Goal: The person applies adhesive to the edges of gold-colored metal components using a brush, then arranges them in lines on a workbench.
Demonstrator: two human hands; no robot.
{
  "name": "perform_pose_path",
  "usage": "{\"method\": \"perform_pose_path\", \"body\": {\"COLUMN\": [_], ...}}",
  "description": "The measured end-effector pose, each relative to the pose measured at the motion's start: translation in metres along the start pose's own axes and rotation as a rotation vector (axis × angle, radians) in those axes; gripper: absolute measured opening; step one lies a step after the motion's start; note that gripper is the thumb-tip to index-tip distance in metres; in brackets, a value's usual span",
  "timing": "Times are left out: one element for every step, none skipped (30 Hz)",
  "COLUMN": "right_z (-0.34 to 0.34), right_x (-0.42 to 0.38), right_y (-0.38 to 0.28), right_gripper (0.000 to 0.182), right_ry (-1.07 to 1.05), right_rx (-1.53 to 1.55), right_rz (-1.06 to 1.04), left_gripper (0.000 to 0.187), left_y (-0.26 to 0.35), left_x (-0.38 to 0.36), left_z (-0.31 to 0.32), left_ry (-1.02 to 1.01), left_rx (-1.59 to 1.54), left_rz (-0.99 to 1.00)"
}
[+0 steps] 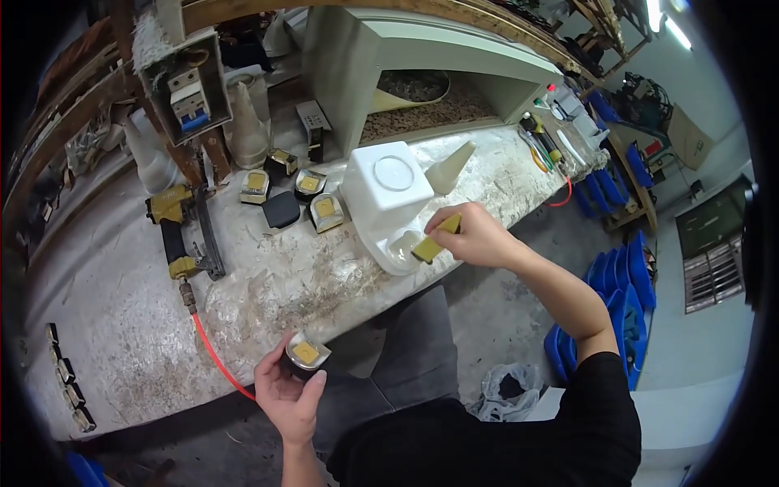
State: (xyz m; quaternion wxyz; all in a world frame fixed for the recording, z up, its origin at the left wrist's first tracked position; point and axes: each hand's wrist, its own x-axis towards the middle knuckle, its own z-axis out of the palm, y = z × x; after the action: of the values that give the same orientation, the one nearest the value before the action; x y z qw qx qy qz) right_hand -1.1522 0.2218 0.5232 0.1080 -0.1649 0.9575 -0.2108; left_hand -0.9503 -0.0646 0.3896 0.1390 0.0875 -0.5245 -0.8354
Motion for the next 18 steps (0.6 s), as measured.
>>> {"method": "perform_pose_path", "body": {"right_z": [-0.001, -0.003, -0.003, -0.002, 0.0, 0.002, 0.004, 0.006, 0.007, 0.007, 0.006, 0.005, 0.004, 0.005, 0.006, 0.012, 0.018, 0.024], "right_x": [0.0, -0.002, -0.004, -0.006, -0.009, -0.011, -0.014, -0.017, -0.017, -0.017, -0.018, -0.018, -0.018, -0.017, -0.017, -0.013, -0.006, 0.0], "right_y": [-0.002, -0.005, -0.007, -0.008, -0.009, -0.008, -0.007, -0.006, -0.004, -0.002, 0.001, 0.004, 0.007, 0.01, 0.014, 0.017, 0.019, 0.021], "right_gripper": [0.019, 0.019, 0.019, 0.02, 0.02, 0.02, 0.02, 0.021, 0.021, 0.021, 0.021, 0.02, 0.019, 0.019, 0.019, 0.019, 0.019, 0.019], "right_ry": [-0.001, 0.0, 0.001, 0.001, -0.002, -0.019, -0.034, -0.049, -0.065, -0.065, -0.032, 0.001, 0.034, 0.068, 0.07, 0.04, 0.009, -0.023], "right_rx": [0.073, 0.146, 0.221, 0.296, 0.295, 0.367, 0.439, 0.513, 0.586, 0.587, 0.572, 0.558, 0.544, 0.53, 0.535, 0.531, 0.526, 0.52], "right_rz": [0.063, 0.129, 0.196, 0.264, 0.266, 0.275, 0.284, 0.295, 0.301, 0.301, 0.245, 0.189, 0.132, 0.076, 0.078, 0.051, 0.022, -0.009], "left_gripper": [0.067, 0.067, 0.066, 0.066, 0.066, 0.066, 0.066, 0.066, 0.066, 0.066, 0.066, 0.067, 0.067, 0.067, 0.067, 0.067, 0.067, 0.067], "left_y": [-0.002, -0.003, -0.004, -0.005, -0.005, -0.007, -0.008, -0.009, -0.01, -0.011, -0.012, -0.012, -0.013, -0.013, -0.013, -0.013, -0.013, -0.012], "left_x": [-0.002, -0.005, -0.007, -0.009, -0.009, -0.009, -0.008, -0.008, -0.007, -0.006, -0.005, -0.005, -0.005, -0.005, -0.006, -0.007, -0.007, -0.008], "left_z": [-0.001, -0.003, -0.004, -0.005, -0.006, -0.005, -0.005, -0.004, -0.003, -0.003, -0.004, -0.004, -0.005, -0.005, -0.002, -0.001, 0.0, 0.0], "left_ry": [0.0, -0.001, -0.003, -0.005, -0.003, -0.013, -0.024, -0.036, -0.047, -0.047, -0.047, -0.048, -0.048, -0.05, -0.053, -0.051, -0.048, -0.042], "left_rx": [-0.004, -0.007, -0.009, -0.01, -0.011, -0.006, -0.002, 0.004, 0.011, 0.012, 0.014, 0.018, 0.023, 0.028, 0.032, 0.031, 0.029, 0.027], "left_rz": [0.002, 0.004, 0.004, 0.003, 0.0, 0.004, 0.007, 0.01, 0.016, 0.016, 0.016, 0.016, 0.016, 0.017, 0.015, 0.006, -0.001, -0.008]}}
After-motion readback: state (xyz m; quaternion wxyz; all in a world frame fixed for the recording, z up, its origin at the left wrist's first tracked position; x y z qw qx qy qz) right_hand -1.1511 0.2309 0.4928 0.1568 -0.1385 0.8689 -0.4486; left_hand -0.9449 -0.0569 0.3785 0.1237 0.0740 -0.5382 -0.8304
